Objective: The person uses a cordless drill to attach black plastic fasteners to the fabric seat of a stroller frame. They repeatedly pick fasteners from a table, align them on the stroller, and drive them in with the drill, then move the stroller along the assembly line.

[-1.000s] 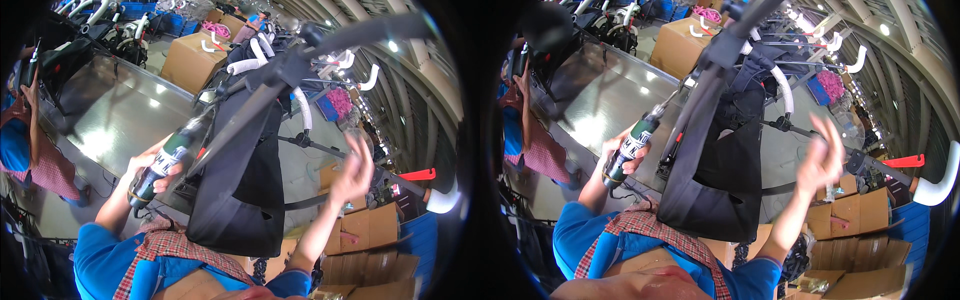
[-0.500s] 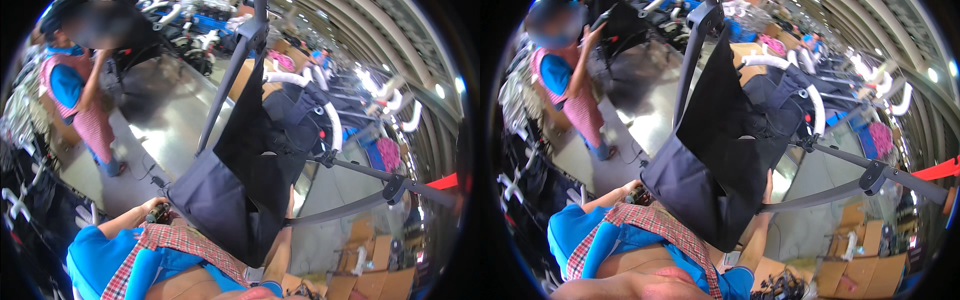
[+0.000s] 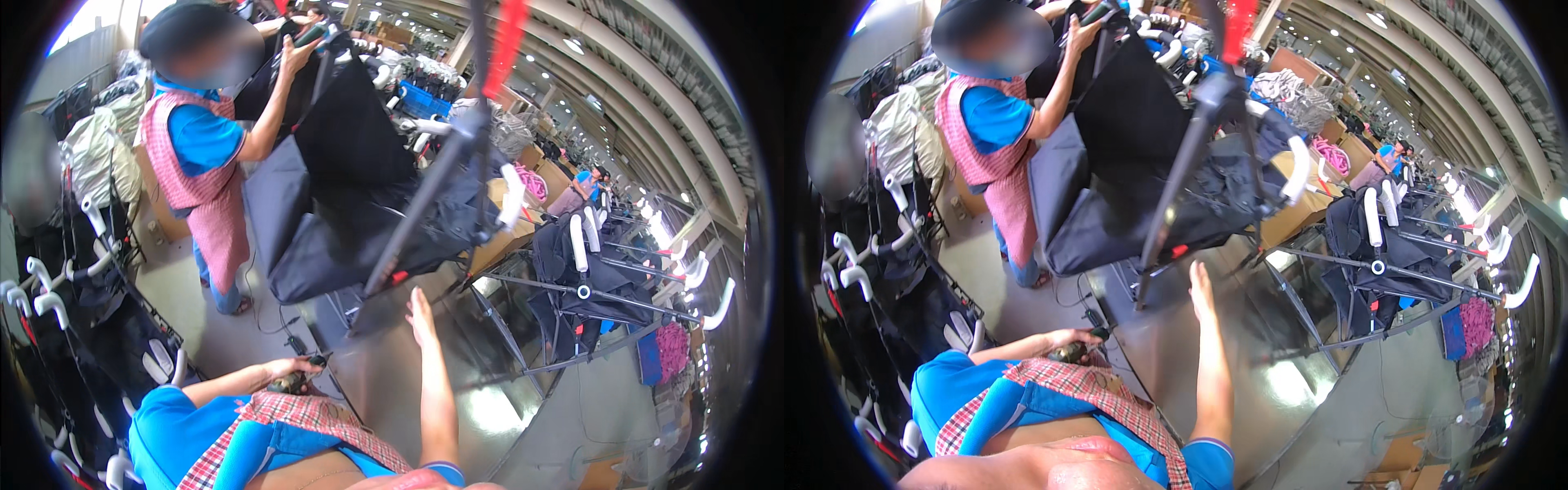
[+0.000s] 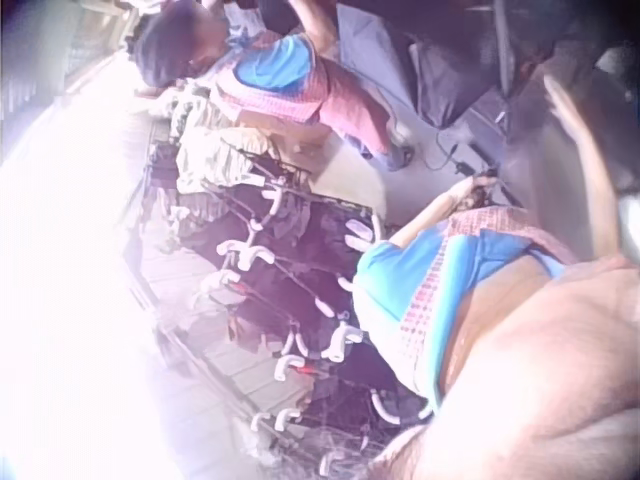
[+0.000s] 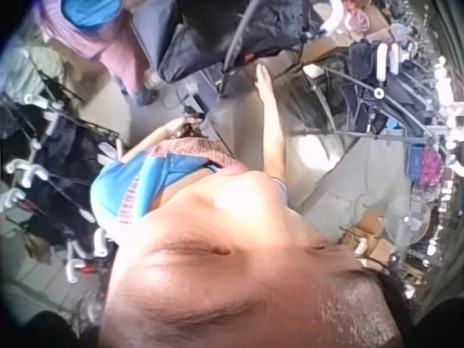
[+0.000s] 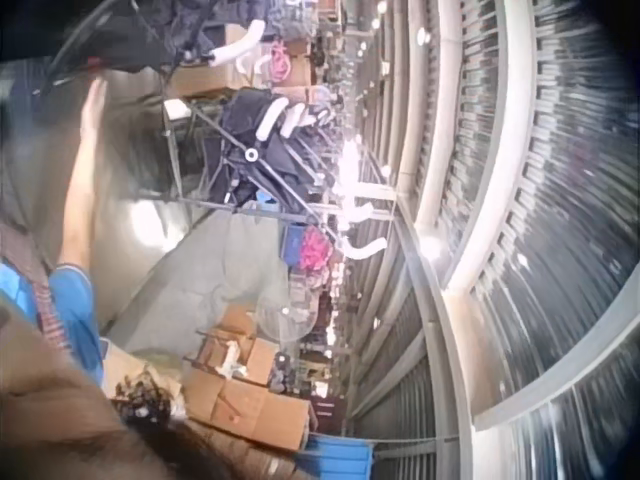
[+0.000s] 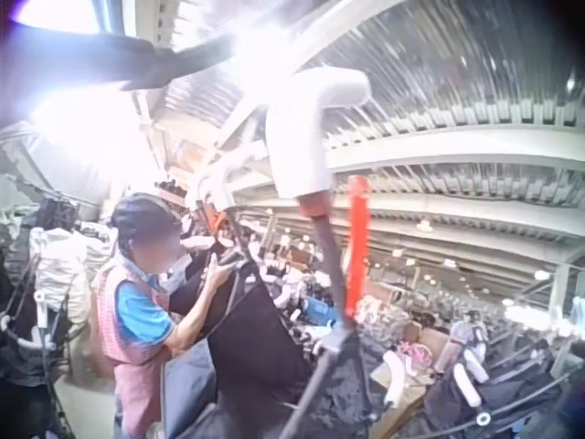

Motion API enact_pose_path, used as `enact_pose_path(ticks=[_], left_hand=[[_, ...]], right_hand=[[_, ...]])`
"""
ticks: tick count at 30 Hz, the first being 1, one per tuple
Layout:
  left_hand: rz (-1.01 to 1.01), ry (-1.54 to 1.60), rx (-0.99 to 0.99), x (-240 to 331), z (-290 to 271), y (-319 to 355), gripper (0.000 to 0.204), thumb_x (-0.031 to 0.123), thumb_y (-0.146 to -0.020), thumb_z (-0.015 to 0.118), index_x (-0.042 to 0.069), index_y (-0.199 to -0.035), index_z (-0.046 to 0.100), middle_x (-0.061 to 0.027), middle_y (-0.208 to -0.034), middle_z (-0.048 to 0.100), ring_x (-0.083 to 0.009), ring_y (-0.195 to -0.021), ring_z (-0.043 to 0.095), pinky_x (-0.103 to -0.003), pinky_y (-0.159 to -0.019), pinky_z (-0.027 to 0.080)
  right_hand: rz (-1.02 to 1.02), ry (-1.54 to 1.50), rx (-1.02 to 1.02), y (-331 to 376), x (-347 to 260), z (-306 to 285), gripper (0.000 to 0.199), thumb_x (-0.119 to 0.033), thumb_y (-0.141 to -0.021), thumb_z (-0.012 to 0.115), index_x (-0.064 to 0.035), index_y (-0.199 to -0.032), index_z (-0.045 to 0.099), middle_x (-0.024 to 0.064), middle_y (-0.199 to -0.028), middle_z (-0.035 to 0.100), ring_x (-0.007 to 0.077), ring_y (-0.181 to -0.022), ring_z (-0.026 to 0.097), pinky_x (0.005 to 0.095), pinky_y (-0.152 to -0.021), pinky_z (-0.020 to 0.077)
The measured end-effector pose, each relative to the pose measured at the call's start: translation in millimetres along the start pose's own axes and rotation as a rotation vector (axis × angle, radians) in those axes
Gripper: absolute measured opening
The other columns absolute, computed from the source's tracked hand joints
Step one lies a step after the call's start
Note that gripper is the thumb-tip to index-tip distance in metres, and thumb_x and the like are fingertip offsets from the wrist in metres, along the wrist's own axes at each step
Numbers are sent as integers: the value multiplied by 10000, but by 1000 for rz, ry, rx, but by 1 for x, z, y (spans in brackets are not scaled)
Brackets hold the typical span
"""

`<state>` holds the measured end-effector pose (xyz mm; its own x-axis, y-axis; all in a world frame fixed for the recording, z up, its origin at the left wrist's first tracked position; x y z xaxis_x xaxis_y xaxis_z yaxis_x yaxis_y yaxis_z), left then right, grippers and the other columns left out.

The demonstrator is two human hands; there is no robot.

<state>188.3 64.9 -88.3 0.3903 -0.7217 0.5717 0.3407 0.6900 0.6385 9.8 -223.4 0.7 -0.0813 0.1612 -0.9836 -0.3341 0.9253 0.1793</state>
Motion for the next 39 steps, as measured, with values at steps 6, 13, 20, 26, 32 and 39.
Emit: enact_pose_path(ticks=[6, 13, 20, 26, 32, 39], left_hand=[[-125, -99, -131, 30, 47, -12, 702, 233, -871, 692, 194, -1458, 309, -87, -872, 613, -162, -669, 631, -302, -561, 538], [-237, -268, -122, 7, 103, -77, 687, 322, -851, 698, 123, -1425, 377, -81, -992, 595, -138, -775, 603, -269, -671, 511], [-269, -389, -27, 15, 178, -109, 547, 368, -886, 662, 124, -1348, 500, -27, -949, 596, -97, -838, 553, -254, -700, 450], [-330, -269, 58, -14, 162, -124, 464, 386, -883, 665, 123, -1250, 559, -21, -950, 594, -96, -845, 552, -257, -704, 447], [-353, -249, 22, -26, 160, -126, 372, 397, -876, 672, 115, -1113, 624, -20, -972, 611, -108, -862, 567, -274, -735, 460], [-326, -316, -151, -12, 171, -113, 300, 411, -885, 653, 119, -930, 602, 6, -812, 607, -113, -700, 565, -287, -639, 461]], right_hand=[[-10, 514, 125, 26, 68, -107, 682, -409, -905, 656, -9, -1409, 432, 192, -1410, 489, 326, -1305, 465, 385, -1042, 409], [45, 306, 636, 89, 99, -349, 463, -281, -913, 656, 11, -1260, 561, 138, -1246, 614, 233, -1110, 598, 340, -939, 470], [-486, 195, 1277, 184, -20, -734, 556, -468, -927, 586, 70, -1034, 677, 212, -1021, 684, 275, -938, 636, 407, -908, 479], [-473, 65, 1254, 139, -102, -794, 597, -563, -815, 702, 3, -956, 577, 78, -809, 577, 213, -819, 539, 410, -766, 442], [-534, -90, 872, 161, -121, -677, 448, -391, -913, 666, -94, -646, 461, 8, -577, 429, 124, -542, 434, 291, -567, 384], [-606, 25, 821, 224, -141, -502, 497, -240, -1000, 550, -99, -565, 355, -5, -492, 357, 92, -430, 345, 265, -422, 298]])
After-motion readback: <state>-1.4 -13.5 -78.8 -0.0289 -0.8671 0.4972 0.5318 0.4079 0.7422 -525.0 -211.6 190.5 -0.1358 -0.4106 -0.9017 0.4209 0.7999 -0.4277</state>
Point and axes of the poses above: each hand's wrist, its own y-axis away from the middle knuckle, its own z-axis out of the palm, x = y × z, the point moved 10 cm from there along -y, towards the middle knuckle
